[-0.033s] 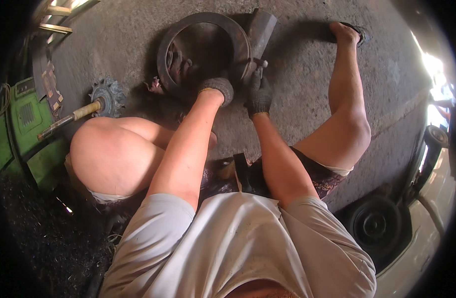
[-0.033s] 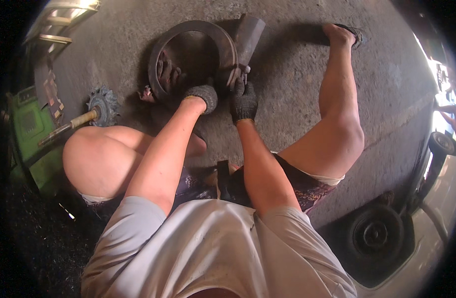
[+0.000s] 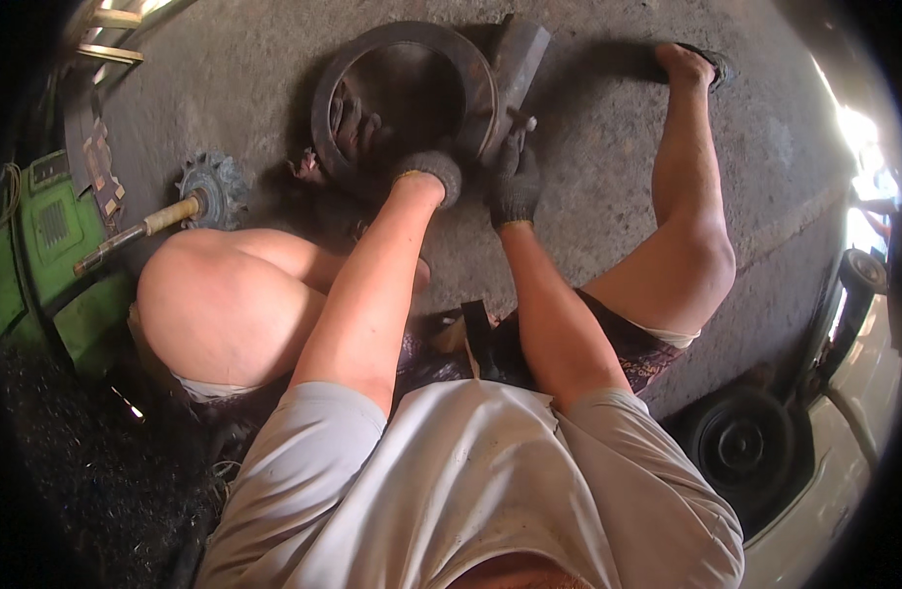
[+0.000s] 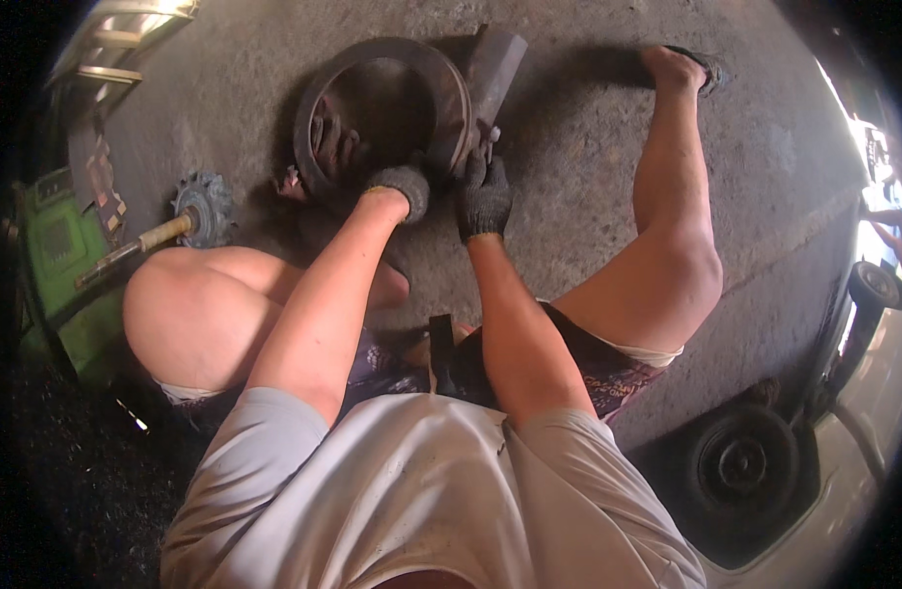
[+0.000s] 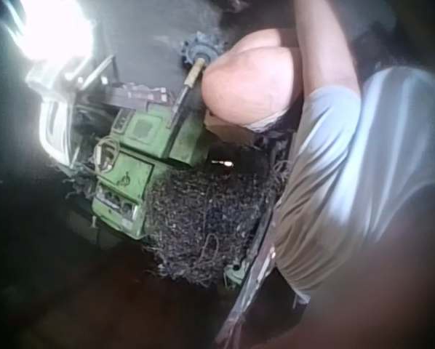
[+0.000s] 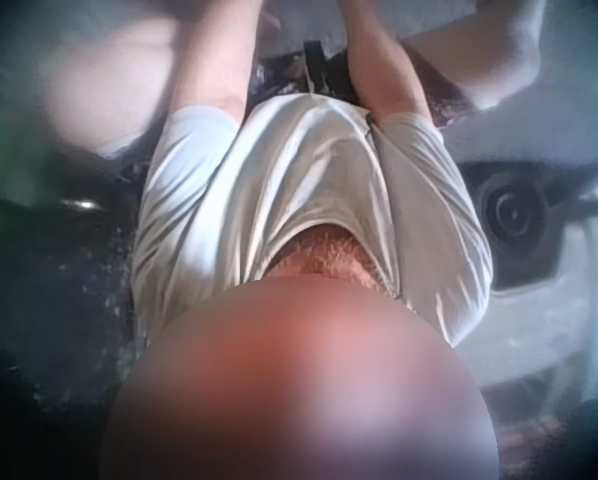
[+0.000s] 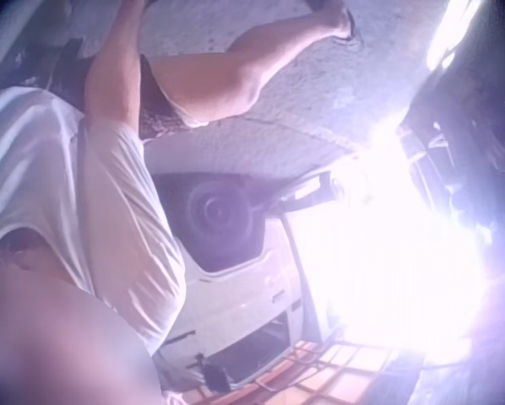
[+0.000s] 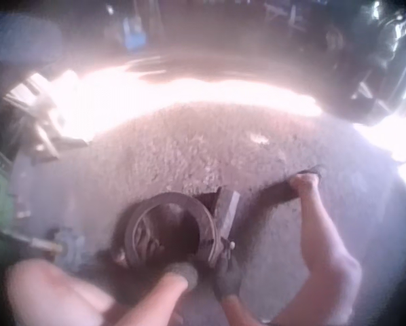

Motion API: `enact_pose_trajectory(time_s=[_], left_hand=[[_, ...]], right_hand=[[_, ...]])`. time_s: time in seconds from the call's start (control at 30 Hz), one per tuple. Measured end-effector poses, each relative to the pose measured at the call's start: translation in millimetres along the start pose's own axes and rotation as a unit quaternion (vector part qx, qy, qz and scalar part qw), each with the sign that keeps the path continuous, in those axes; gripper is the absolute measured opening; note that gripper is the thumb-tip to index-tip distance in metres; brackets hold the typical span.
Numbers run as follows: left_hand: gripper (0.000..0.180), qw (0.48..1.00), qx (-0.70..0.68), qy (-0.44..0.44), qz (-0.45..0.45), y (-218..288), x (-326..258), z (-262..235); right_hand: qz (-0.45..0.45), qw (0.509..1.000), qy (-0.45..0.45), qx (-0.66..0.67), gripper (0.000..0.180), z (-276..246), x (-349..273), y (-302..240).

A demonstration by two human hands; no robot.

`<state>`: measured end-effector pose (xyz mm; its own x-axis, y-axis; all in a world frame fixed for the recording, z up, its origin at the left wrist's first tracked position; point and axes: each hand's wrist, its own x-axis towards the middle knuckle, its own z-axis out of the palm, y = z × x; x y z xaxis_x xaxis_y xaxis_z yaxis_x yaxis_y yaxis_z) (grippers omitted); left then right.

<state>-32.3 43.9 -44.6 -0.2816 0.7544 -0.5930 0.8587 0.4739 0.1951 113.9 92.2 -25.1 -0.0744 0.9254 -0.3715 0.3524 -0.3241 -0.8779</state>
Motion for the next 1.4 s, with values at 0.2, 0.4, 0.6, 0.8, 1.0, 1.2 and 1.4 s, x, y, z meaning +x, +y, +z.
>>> enact_pose_trajectory(time_s=[0.2,0.4,0.6,0.8,1.0,1.2,1.4], left_hand=[[0.036,0.998,0.026,-0.053,0.039,3,-7,-16],[0.036,0.998,-0.057,0.016,0.031,3,-8,-13],[0.044,0.991,0.098,-0.08,0.053,10,-10,-33],[0.054,0.983,0.086,-0.147,0.07,13,-14,-35],[0.057,0.997,-0.032,-0.07,0.018,7,-13,-28],[0.052,0.996,0.04,0.073,0.044,7,-11,-21],[0.051,0.995,0.048,-0.09,0.02,5,-2,-15]], right_hand=[[0.041,0.998,-0.024,-0.029,0.047,2,1,5],[-0.05,0.997,0.016,0.055,0.047,5,2,15],[-0.007,1.0,-0.014,0.018,0.046,5,6,17],[0.06,0.998,-0.022,-0.003,0.047,3,14,7],[-0.054,0.998,0.012,0.015,0.05,2,25,5],[-0.039,0.998,0.012,-0.046,0.049,4,26,8],[0.018,0.997,-0.009,-0.079,0.049,0,17,7]])
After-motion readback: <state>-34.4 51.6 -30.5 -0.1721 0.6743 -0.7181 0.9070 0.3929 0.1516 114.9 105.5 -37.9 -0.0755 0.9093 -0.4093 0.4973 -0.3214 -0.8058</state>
